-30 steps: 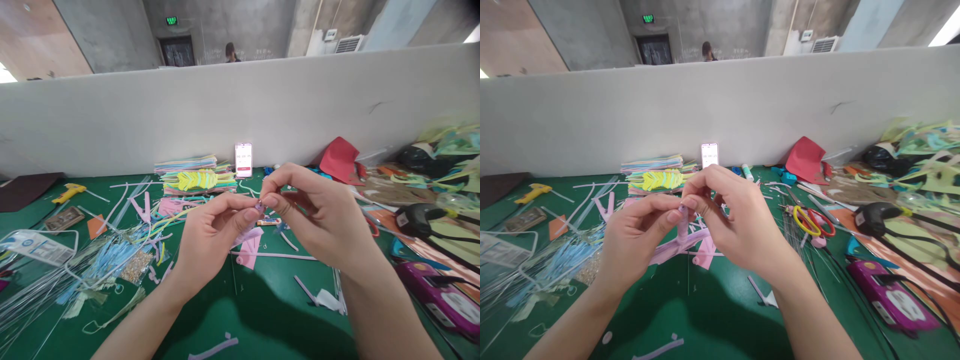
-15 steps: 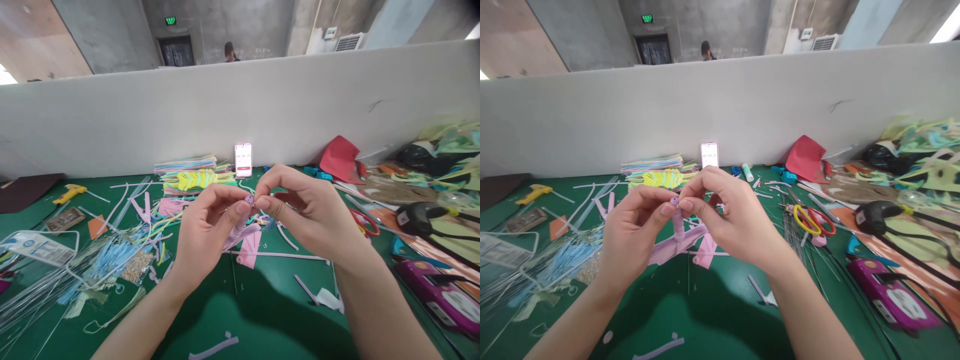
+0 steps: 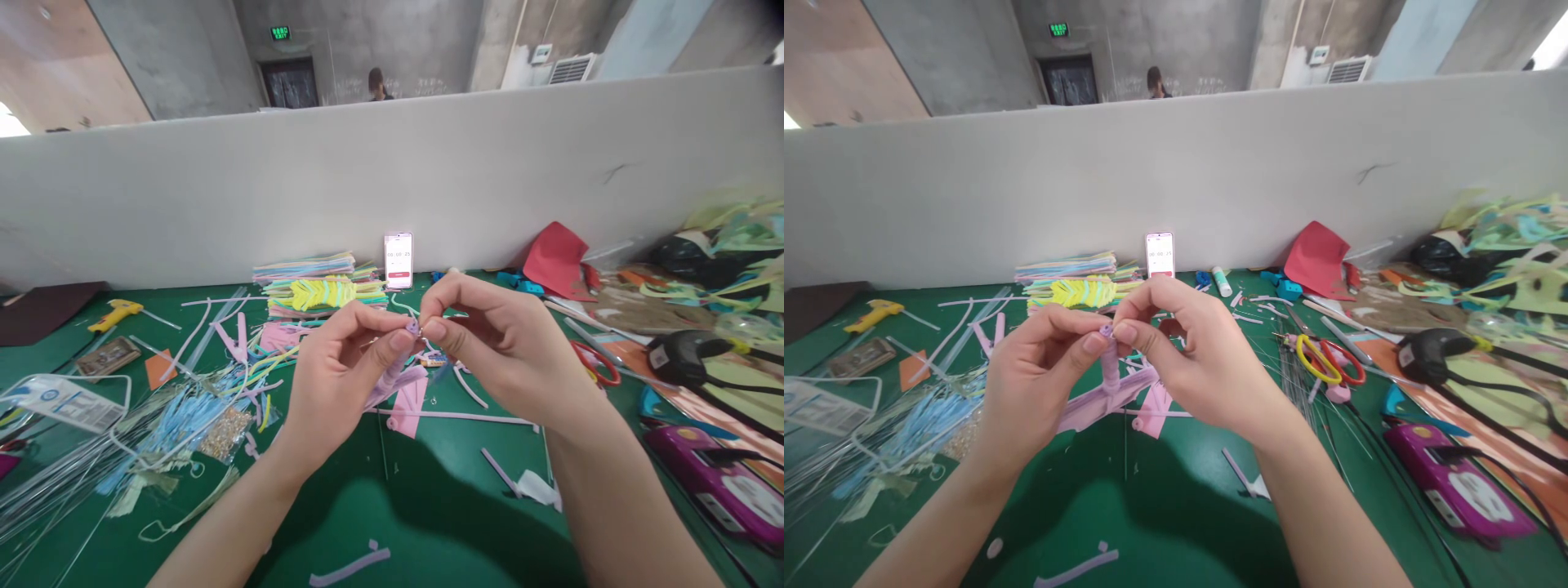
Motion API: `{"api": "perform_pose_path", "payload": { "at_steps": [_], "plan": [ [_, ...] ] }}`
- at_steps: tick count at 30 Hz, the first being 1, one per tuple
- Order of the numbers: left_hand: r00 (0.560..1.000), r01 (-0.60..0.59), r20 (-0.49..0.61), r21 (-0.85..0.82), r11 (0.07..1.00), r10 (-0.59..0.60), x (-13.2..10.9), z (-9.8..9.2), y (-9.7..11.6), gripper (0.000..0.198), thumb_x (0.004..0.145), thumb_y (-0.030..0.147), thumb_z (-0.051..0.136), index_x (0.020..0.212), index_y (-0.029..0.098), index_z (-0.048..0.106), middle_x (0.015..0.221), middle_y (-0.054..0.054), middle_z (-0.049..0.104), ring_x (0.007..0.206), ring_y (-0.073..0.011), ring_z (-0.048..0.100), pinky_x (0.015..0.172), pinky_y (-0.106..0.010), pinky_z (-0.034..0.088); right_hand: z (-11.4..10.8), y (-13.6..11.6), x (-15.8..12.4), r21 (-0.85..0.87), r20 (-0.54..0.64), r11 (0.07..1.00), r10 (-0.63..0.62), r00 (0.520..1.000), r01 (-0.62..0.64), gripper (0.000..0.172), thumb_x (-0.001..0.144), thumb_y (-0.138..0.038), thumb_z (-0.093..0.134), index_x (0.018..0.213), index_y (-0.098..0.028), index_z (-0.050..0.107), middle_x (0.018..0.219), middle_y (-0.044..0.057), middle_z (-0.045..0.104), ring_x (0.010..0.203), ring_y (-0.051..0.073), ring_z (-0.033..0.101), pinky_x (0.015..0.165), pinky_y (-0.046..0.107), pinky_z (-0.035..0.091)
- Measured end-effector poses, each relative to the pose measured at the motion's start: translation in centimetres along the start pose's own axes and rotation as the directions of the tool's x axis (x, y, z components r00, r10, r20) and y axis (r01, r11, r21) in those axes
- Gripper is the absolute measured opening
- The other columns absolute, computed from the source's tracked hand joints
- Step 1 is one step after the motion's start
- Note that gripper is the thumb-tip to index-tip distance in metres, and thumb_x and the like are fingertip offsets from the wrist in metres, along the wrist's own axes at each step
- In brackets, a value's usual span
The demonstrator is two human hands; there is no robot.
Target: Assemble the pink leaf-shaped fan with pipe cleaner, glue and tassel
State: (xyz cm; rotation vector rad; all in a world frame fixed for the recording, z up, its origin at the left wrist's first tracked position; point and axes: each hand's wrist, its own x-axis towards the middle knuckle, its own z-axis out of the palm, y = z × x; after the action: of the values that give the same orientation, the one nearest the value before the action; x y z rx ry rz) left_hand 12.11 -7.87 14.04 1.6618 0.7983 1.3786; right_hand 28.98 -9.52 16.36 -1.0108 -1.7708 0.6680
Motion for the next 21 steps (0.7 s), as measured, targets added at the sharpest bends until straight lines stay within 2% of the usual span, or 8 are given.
{"api": "perform_pose_path", "payload": {
  "at_steps": [7, 13, 18, 21],
  "plan": [
    [1.000, 0.004, -0.007, -0.022, 1.000, -0.004, -0.18, 0.06, 0.03, 0.005, 0.081, 0.026, 0.071, 0.083, 0.022, 0.068, 0.081, 0.001, 0.073, 0.074, -0.0127, 0.069, 0.068, -0.022, 0.058, 0.21, -0.21, -0.07, -0.074, -0.059, 0.997, -0.012, 0.998, 0.007, 0.013, 0.090, -0.028, 0.056, 0.081, -0.020, 0.054, 0.076, 0.002, 0.056, 0.065, 0.012, 0.049, 0.050, 0.024, 0.034],
    [0.999, 0.014, -0.037, -0.087, 0.996, -0.017, 0.02, 0.00, 0.09, 0.004, 0.083, 0.025, 0.069, 0.085, 0.022, 0.067, 0.081, 0.001, 0.073, 0.074, -0.0124, 0.070, 0.070, -0.022, 0.057, -0.25, 0.12, 0.09, 0.013, -0.032, 1.000, -0.027, 0.999, 0.028, 0.020, 0.091, -0.036, 0.056, 0.081, -0.019, 0.055, 0.077, 0.002, 0.057, 0.066, 0.011, 0.050, 0.052, 0.024, 0.037],
    [0.995, 0.087, 0.070, -0.137, 0.987, -0.078, 0.27, -0.44, 0.24, 0.010, 0.084, 0.032, 0.067, 0.086, 0.022, 0.066, 0.076, 0.000, 0.072, 0.069, -0.0163, 0.070, 0.059, -0.026, 0.056, 0.01, 0.10, 0.21, 0.108, -0.012, 0.994, 0.006, 1.000, -0.005, 0.025, 0.086, -0.043, 0.061, 0.080, -0.020, 0.057, 0.077, 0.002, 0.059, 0.065, 0.012, 0.053, 0.053, 0.025, 0.040],
    [0.987, 0.126, 0.122, -0.170, 0.977, -0.106, 0.28, -0.60, 0.37, 0.011, 0.085, 0.032, 0.066, 0.086, 0.021, 0.066, 0.073, -0.001, 0.071, 0.066, -0.0163, 0.068, 0.059, -0.027, 0.054, 0.25, -0.15, 0.07, 0.165, -0.002, 0.986, 0.023, 1.000, -0.022, 0.025, 0.086, -0.044, 0.062, 0.079, -0.020, 0.058, 0.078, 0.003, 0.060, 0.067, 0.014, 0.056, 0.055, 0.026, 0.044]
  ]
}}
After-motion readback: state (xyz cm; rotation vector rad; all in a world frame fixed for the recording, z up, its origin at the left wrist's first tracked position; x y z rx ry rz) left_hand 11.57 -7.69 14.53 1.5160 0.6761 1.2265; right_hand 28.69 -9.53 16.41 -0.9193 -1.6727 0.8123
